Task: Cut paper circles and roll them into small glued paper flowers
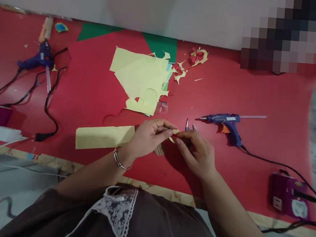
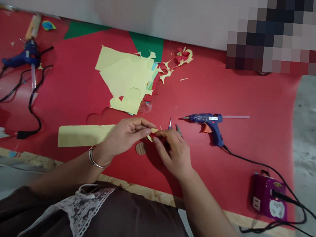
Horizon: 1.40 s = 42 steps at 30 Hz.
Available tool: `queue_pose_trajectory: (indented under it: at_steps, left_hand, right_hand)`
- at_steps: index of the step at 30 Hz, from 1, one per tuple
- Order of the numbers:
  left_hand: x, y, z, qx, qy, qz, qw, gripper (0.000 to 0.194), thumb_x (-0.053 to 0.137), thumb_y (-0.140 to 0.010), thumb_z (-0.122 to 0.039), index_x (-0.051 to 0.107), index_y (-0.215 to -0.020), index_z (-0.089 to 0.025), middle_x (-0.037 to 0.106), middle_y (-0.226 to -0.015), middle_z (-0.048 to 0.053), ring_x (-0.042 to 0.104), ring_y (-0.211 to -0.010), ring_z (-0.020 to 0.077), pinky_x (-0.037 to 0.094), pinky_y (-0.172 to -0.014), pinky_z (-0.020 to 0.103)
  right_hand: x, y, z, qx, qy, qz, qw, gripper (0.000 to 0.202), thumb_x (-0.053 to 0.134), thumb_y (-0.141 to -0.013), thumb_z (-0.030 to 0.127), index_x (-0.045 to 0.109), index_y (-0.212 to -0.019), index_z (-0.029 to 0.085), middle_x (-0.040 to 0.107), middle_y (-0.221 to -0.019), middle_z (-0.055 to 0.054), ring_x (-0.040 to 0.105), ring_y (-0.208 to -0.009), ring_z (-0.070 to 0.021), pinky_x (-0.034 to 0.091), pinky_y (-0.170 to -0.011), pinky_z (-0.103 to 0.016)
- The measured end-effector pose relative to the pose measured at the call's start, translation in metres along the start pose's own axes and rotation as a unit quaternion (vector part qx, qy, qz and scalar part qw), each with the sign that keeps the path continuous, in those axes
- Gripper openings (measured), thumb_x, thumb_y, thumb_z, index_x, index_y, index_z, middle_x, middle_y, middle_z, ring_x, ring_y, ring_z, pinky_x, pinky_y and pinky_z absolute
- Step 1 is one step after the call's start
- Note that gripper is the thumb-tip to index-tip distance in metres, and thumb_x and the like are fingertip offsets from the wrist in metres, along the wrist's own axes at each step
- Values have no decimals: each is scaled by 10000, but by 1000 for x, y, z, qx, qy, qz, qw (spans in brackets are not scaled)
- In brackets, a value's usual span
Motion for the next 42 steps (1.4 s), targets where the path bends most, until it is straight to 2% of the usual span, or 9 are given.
queue_pose_trajectory:
  at_steps: [7, 13, 18, 23, 26, 29, 32, 35, 42]
  left_hand:
    - [-4, 1, -3, 37, -36, -32, 998, 210, 683, -1002, -345, 763, -1091, -172, 836, -1061, 95, 789, -948, 173, 611, -830, 270]
    - [-5, 12, -28, 115, -205, -77, 969, 200, 618, -1063, -335, 766, -1151, -232, 839, -1093, 50, 787, -945, 162, 593, -867, 284]
    - [4, 16, -43, 165, -258, -49, 950, 223, 558, -1092, -300, 759, -1168, -241, 834, -1139, 51, 783, -1024, 175, 586, -923, 296]
    - [10, 18, -47, 185, -283, -19, 941, 249, 527, -1100, -290, 752, -1193, -235, 831, -1009, 46, 767, -878, 157, 582, -864, 287]
    - [9, 18, -45, 182, -250, -26, 951, 224, 559, -1090, -298, 737, -1212, -238, 823, -1148, 58, 775, -1019, 167, 585, -930, 288]
    - [4, 15, -35, 151, -159, -46, 975, 270, 621, -1065, -324, 680, -1307, -220, 803, -1190, 79, 770, -1068, 167, 592, -937, 271]
    - [0, 10, -21, 106, -44, -57, 992, 330, 673, -1032, -352, 638, -1321, -197, 787, -1073, 78, 769, -991, 161, 605, -863, 247]
    - [-1, 5, -8, 54, 44, -58, 996, 292, 700, -1001, -363, 636, -1221, -182, 745, -941, 44, 742, -824, 137, 609, -772, 240]
    - [-2, 4, -3, 38, 83, -70, 993, 202, 741, -956, -306, 616, -1049, -179, 694, -850, 5, 698, -725, 109, 597, -733, 236]
  right_hand:
    - [2, 3, -8, 30, -2, -2, 1000, 108, 685, -989, 281, 686, -1090, 242, 754, -878, -15, 658, -660, -134, 508, -596, -266]
    - [1, 4, -20, 100, -84, -4, 991, 158, 719, -980, 380, 693, -1033, 234, 745, -851, -9, 645, -634, -131, 509, -594, -271]
    - [4, 5, -31, 145, -156, -7, 977, 160, 691, -1001, 389, 694, -986, 229, 703, -761, 13, 605, -580, -124, 492, -576, -275]
    - [5, 6, -36, 162, -164, -6, 973, 148, 715, -980, 368, 698, -943, 226, 659, -679, 36, 585, -556, -118, 453, -548, -257]
    - [4, 6, -35, 157, -150, -6, 976, 160, 714, -982, 375, 710, -921, 227, 641, -651, 38, 572, -550, -119, 438, -544, -259]
    - [1, 6, -32, 149, -131, -13, 980, 179, 706, -985, 371, 707, -878, 228, 635, -642, 34, 557, -543, -120, 418, -535, -263]
    - [-4, 6, -29, 142, -111, -30, 983, 185, 703, -982, 370, 708, -863, 228, 645, -653, 27, 557, -549, -123, 413, -538, -269]
    - [-6, 5, -29, 140, -102, -41, 984, 197, 698, -982, 374, 702, -849, 227, 646, -656, 24, 553, -551, -125, 417, -545, -276]
    - [-6, 2, -26, 130, -85, -39, 987, 170, 697, -978, 351, 704, -856, 232, 662, -693, 16, 565, -587, -131, 426, -572, -285]
Point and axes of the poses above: each hand's wrist, its own y-axis away from the middle knuckle, its own x-axis out of the palm, z = x × y, the point moved 10 cm from there along -y, towards the middle knuckle
